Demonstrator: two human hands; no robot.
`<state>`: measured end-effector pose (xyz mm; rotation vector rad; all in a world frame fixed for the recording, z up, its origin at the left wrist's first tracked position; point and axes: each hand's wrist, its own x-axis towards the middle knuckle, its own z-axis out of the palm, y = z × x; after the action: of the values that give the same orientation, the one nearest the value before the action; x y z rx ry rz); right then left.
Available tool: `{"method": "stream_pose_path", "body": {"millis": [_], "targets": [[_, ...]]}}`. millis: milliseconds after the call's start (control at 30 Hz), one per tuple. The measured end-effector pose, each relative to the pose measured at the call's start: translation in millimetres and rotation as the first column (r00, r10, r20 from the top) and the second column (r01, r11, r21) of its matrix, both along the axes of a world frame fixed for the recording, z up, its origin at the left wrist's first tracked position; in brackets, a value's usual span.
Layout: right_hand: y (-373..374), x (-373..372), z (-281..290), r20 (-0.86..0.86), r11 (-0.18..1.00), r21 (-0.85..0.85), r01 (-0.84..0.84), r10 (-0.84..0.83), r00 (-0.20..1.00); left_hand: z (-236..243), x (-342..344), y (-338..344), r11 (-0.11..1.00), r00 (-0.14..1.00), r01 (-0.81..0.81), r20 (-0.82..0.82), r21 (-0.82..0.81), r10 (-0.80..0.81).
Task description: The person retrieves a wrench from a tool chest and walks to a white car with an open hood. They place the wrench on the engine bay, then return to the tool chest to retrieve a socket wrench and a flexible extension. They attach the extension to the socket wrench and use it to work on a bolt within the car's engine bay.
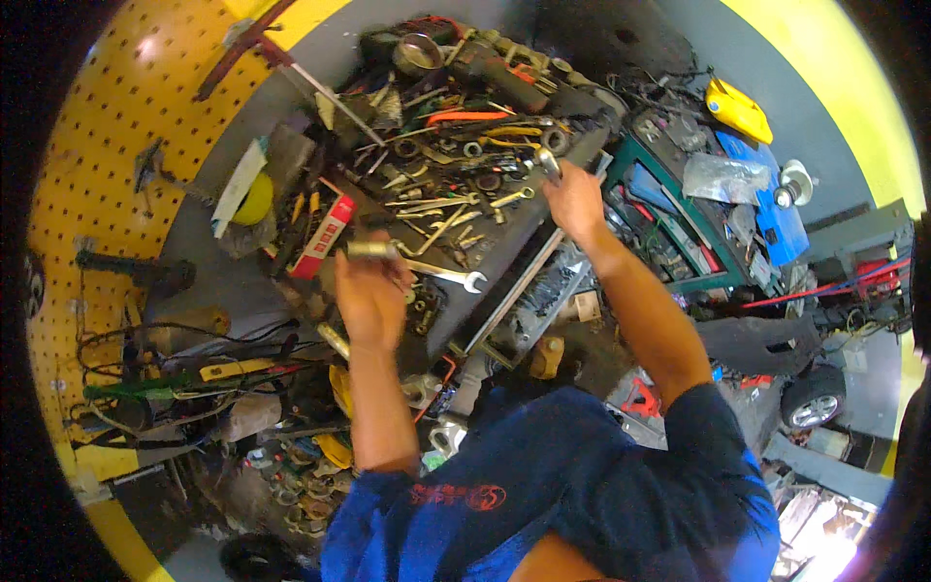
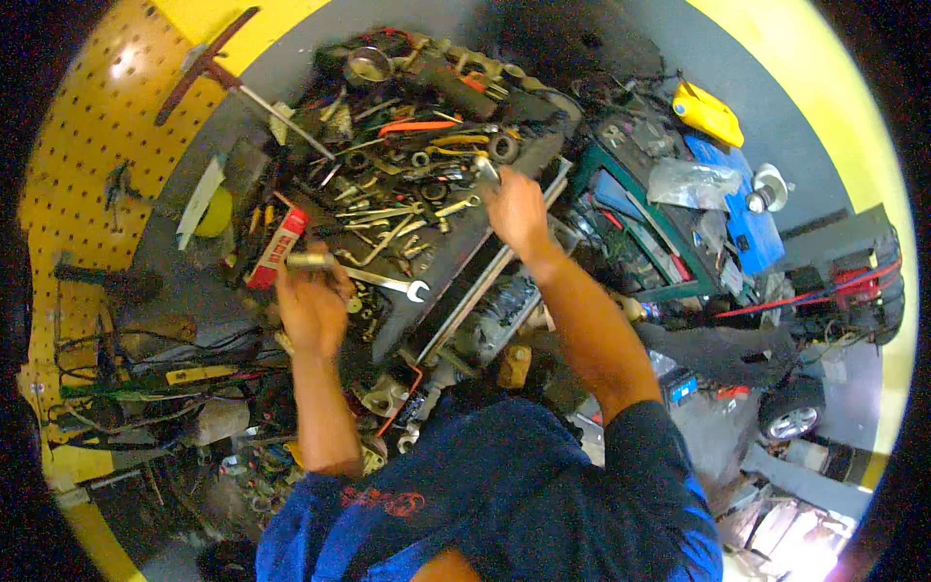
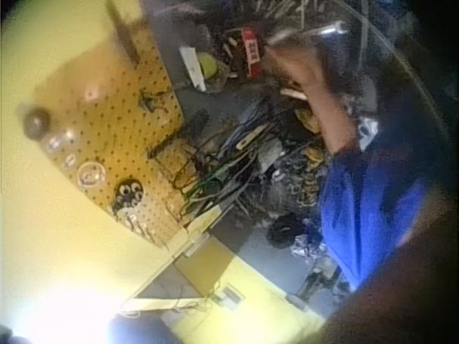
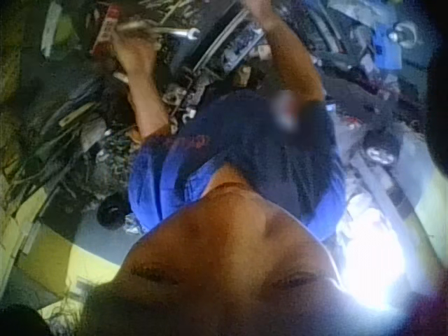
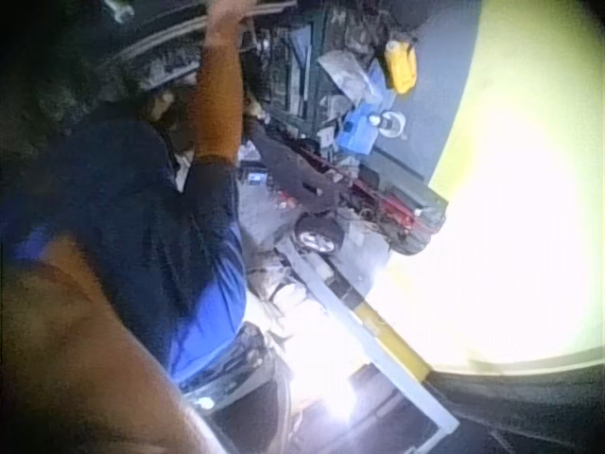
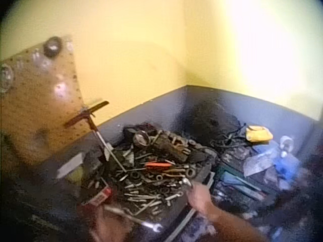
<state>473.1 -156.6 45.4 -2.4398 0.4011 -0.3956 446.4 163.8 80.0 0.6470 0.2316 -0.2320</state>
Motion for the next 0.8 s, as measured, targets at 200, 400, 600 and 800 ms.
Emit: {"method": "stream_pose_path", "body": {"millis": [200,400,600,800], "targets": [[7.3,53.8,-31.7,-0.088,0.948,-0.274,-0.16,0.141,0.986,-29.0,-94.1,46.1,0.991,0.973,-0.106,-0.213,-0.082,0.087],[-15.6,70.0,-49.6,-0.087,0.907,-0.408,-0.11,0.081,0.993,-37.3,-113.8,100.1,0.901,0.949,-0.286,-0.035,0.328,0.314],[-20.0,55.5,20.9,0.067,0.917,-0.324,-0.232,0.267,0.961,-2.5,-132.0,168.2,0.564,0.814,-0.532,0.199,0.632,0.546],[-38.0,50.7,78.8,0.132,0.858,-0.457,-0.235,0.327,0.936,-3.0,-129.8,193.3,0.563,0.748,-0.615,0.184,0.551,0.637]]}}
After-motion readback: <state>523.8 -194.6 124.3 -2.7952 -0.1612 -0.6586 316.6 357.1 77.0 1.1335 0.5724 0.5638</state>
